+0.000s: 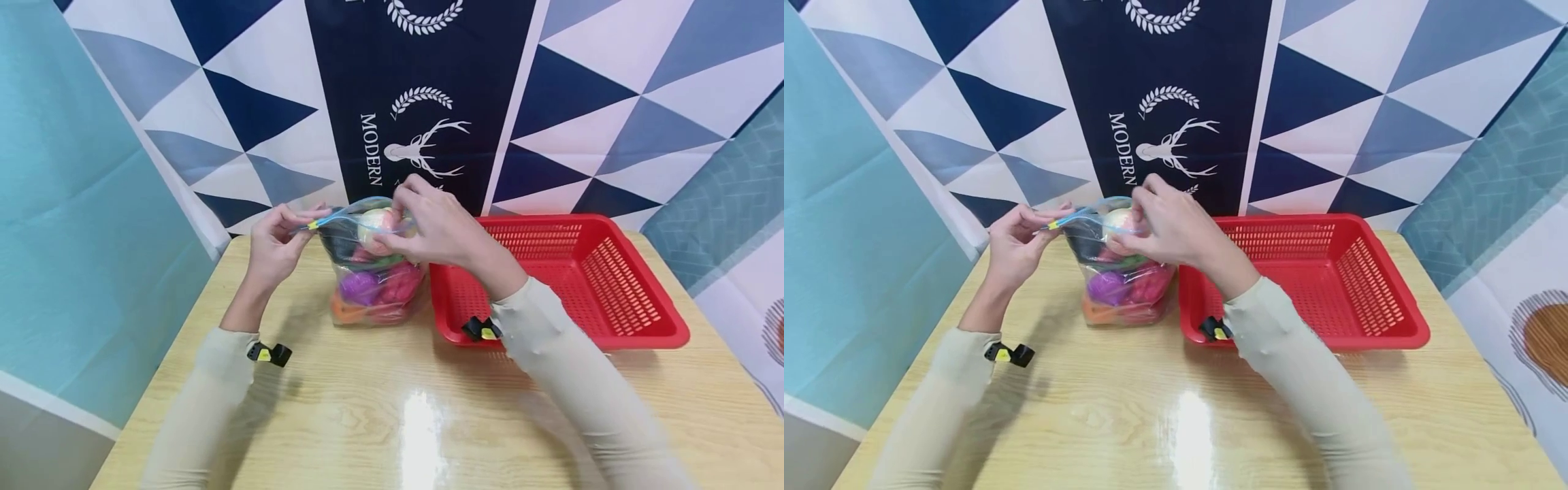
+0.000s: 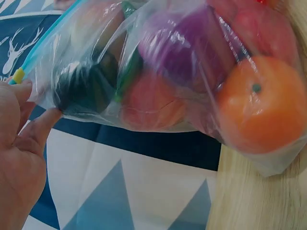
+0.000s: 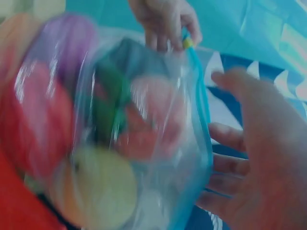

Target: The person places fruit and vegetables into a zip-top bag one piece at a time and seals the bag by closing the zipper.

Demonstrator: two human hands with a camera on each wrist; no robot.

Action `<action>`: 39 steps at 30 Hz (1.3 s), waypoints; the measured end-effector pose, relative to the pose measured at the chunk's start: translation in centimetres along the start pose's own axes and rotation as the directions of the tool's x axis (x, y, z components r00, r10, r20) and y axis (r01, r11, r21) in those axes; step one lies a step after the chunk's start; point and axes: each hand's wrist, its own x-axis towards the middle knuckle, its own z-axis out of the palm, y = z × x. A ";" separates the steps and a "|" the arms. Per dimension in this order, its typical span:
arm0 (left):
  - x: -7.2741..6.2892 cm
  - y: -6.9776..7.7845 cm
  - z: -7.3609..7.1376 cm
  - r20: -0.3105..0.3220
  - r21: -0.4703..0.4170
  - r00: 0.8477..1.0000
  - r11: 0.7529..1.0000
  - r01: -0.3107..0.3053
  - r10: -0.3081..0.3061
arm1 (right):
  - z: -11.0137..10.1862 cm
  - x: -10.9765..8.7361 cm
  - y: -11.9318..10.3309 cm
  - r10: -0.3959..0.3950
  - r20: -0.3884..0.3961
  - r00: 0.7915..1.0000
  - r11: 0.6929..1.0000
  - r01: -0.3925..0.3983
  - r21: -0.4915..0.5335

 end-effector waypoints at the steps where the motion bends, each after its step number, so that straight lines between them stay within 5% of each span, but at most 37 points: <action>1: 0.0 -0.1 -0.1 0.001 -0.016 1.000 1.000 0.007 -0.007 | 0.2 0.3 -0.4 -0.017 -0.023 1.000 1.000 0.017 -0.003; 7: 0.0 -0.2 -0.4 -0.013 -0.065 0.999 0.997 0.050 -0.051 | 2.1 2.1 -2.6 -0.165 -0.153 0.974 0.985 0.157 -0.066; 13: 0.0 -0.4 -0.6 -0.020 -0.072 0.999 0.997 0.039 -0.041 | 3.7 3.9 -5.1 -0.311 -0.196 0.930 0.944 0.277 -0.180; 19: 0.0 -0.5 -0.9 -0.035 -0.030 0.999 0.999 0.036 -0.037 | 5.0 5.0 -6.3 -0.362 -0.199 0.911 0.903 0.290 -0.318; 24: -0.1 -0.6 -1.0 -0.014 -0.059 0.999 0.998 0.029 -0.030 | 5.7 5.2 -6.2 -0.369 -0.251 0.895 0.898 0.273 -0.346; 30: -0.1 -0.6 -1.0 0.014 -0.117 1.000 0.993 0.024 -0.023 | 5.8 5.4 -6.2 -0.344 -0.260 0.902 0.904 0.244 -0.351; 39: -0.2 -1.0 -0.7 -0.027 -0.143 0.997 0.988 0.062 -0.066 | 5.5 5.1 -5.3 -0.257 -0.249 0.934 0.921 0.159 -0.354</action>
